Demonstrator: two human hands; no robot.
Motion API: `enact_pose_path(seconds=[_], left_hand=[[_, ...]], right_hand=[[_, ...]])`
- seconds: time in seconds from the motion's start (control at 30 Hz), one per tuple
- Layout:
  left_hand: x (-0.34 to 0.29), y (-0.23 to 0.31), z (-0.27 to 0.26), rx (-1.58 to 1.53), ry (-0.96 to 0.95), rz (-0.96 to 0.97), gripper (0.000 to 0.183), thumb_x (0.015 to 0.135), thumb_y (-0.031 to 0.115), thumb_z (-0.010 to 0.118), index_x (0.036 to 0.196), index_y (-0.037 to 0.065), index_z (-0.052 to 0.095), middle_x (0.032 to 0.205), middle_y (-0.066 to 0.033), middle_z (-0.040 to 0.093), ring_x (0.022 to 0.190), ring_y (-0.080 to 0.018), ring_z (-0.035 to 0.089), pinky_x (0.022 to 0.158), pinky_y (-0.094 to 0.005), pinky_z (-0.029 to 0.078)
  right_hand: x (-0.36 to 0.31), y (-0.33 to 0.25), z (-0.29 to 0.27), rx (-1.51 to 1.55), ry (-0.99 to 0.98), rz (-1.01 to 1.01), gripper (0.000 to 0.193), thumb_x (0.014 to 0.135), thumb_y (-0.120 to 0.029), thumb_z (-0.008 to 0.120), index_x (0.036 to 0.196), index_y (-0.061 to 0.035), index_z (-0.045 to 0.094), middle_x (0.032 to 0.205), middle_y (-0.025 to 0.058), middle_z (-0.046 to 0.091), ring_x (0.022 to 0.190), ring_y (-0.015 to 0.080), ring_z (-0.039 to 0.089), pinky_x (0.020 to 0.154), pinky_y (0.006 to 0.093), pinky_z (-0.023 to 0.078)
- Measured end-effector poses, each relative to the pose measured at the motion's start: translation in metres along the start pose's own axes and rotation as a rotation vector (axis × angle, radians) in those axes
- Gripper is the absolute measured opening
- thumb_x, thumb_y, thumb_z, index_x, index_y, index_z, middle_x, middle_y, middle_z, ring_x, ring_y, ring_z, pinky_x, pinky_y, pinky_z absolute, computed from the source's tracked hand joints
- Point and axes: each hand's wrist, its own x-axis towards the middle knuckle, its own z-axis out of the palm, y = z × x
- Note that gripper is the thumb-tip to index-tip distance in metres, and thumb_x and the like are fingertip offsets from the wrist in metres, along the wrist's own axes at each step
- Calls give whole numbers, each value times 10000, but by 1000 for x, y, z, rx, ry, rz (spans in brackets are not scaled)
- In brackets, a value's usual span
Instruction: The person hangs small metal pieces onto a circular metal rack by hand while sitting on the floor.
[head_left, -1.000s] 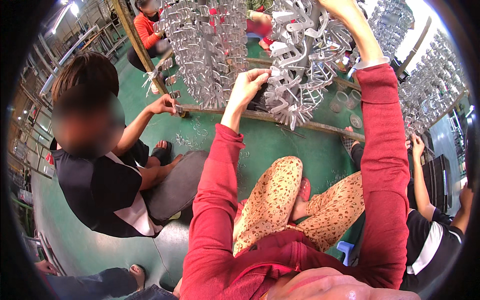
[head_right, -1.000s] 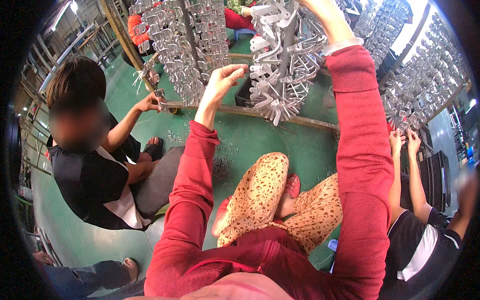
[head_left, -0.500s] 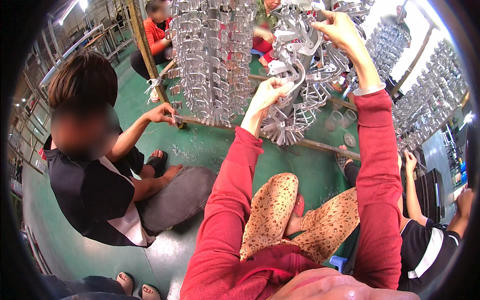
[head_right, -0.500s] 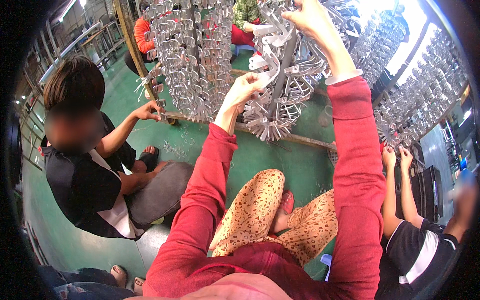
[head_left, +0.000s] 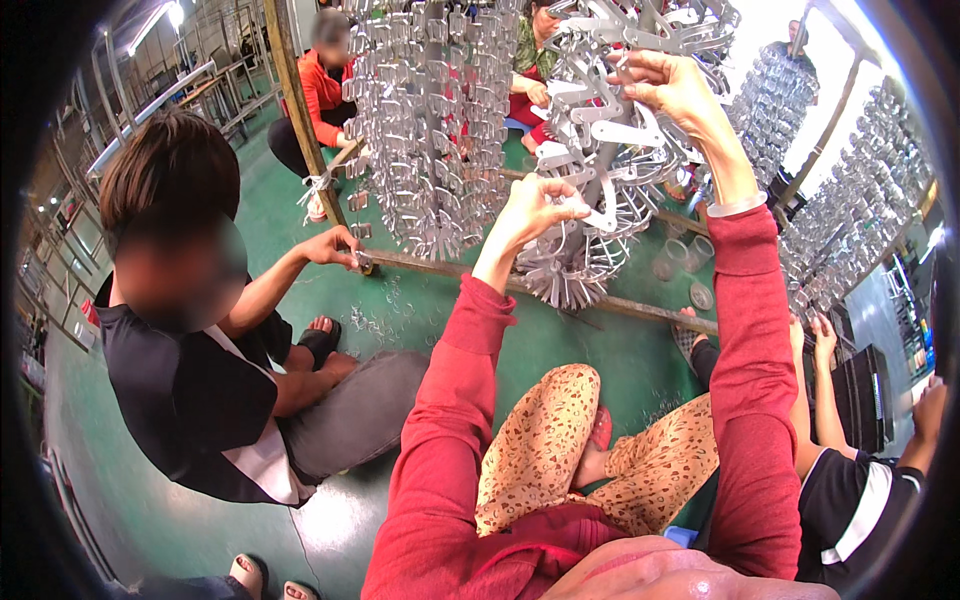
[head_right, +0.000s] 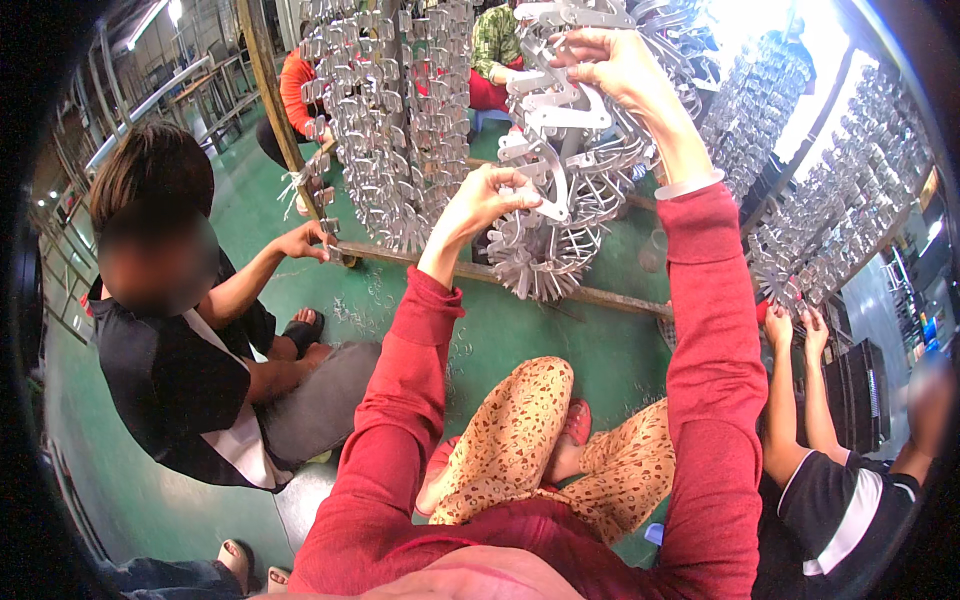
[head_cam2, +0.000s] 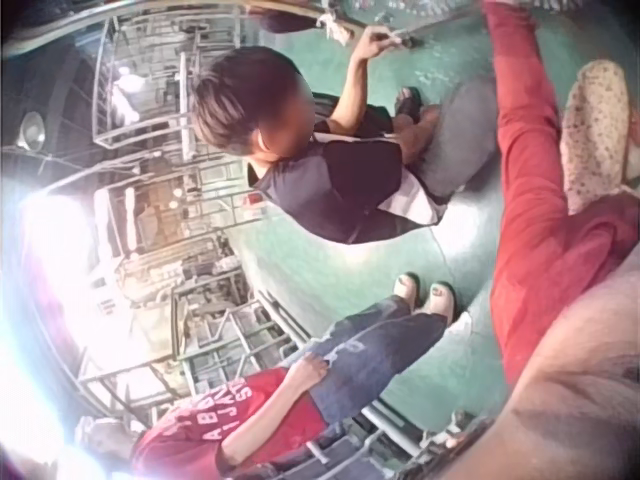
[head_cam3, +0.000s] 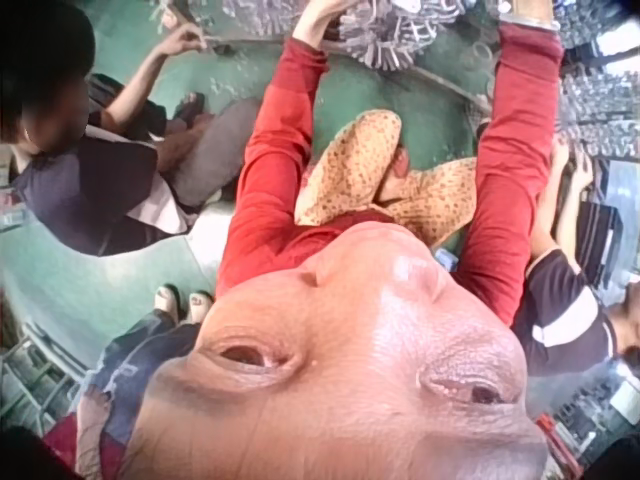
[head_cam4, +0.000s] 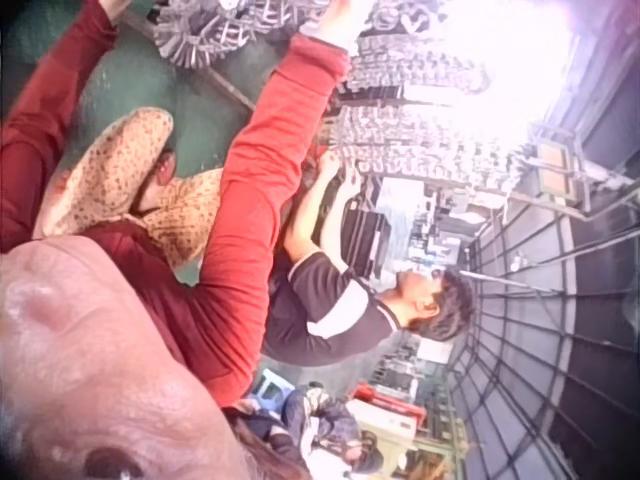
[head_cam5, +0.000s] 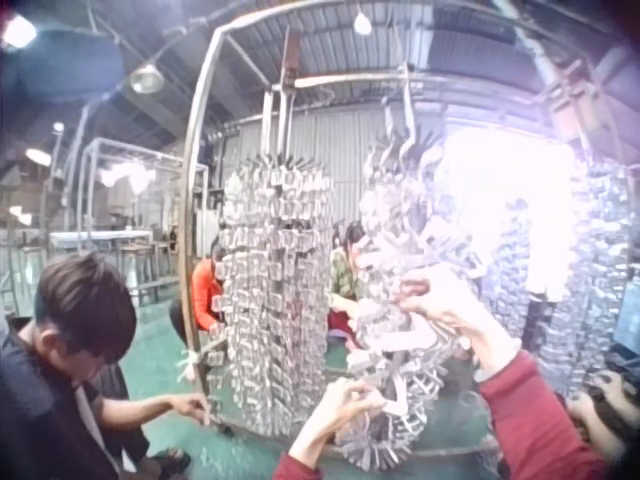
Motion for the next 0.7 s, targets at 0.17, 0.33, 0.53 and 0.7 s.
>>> enact_pose_path(seconds=[0.17, 0.33, 0.53, 0.7], left_hand=[[-10, 6, -12, -5, 12, -143, 251, 708, 232, 769, 715, 21, 632, 644, 31, 573, 607, -43, 476, 559, -232, 391], [-21, 13, -20, -57, 76, -157, 257, 709, 223, 773, 677, 31, 605, 620, 33, 567, 583, -41, 468, 552, -221, 389], [-29, 23, -16, 39, 216, -207, 277, 701, 238, 773, 681, 30, 592, 619, 13, 573, 585, -49, 487, 538, -228, 396], [-30, 16, 2, -97, 336, -156, 255, 700, 205, 762, 680, 30, 578, 615, 19, 555, 567, -56, 473, 532, -226, 402]], right_hand=[[-1, 10, 11, -542, 151, -94, 404, 808, -49, 567, 1211, -32, 547, 1015, 126, 664, 905, 144, 621, 833, 279, 476], [-41, 14, 40, -807, 518, -367, 287, 810, -51, 537, 1079, 35, 590, 895, 241, 621, 834, 354, 619, 748, 399, 481], [-69, 6, 76, -904, 551, -415, 399, 737, 72, 487, 1136, 90, 503, 1052, 252, 550, 976, 382, 523, 876, 417, 429], [-78, -6, 97, -860, 447, -323, 455, 711, 17, 505, 1149, 112, 432, 1149, 262, 453, 1065, 368, 445, 949, 419, 368]])
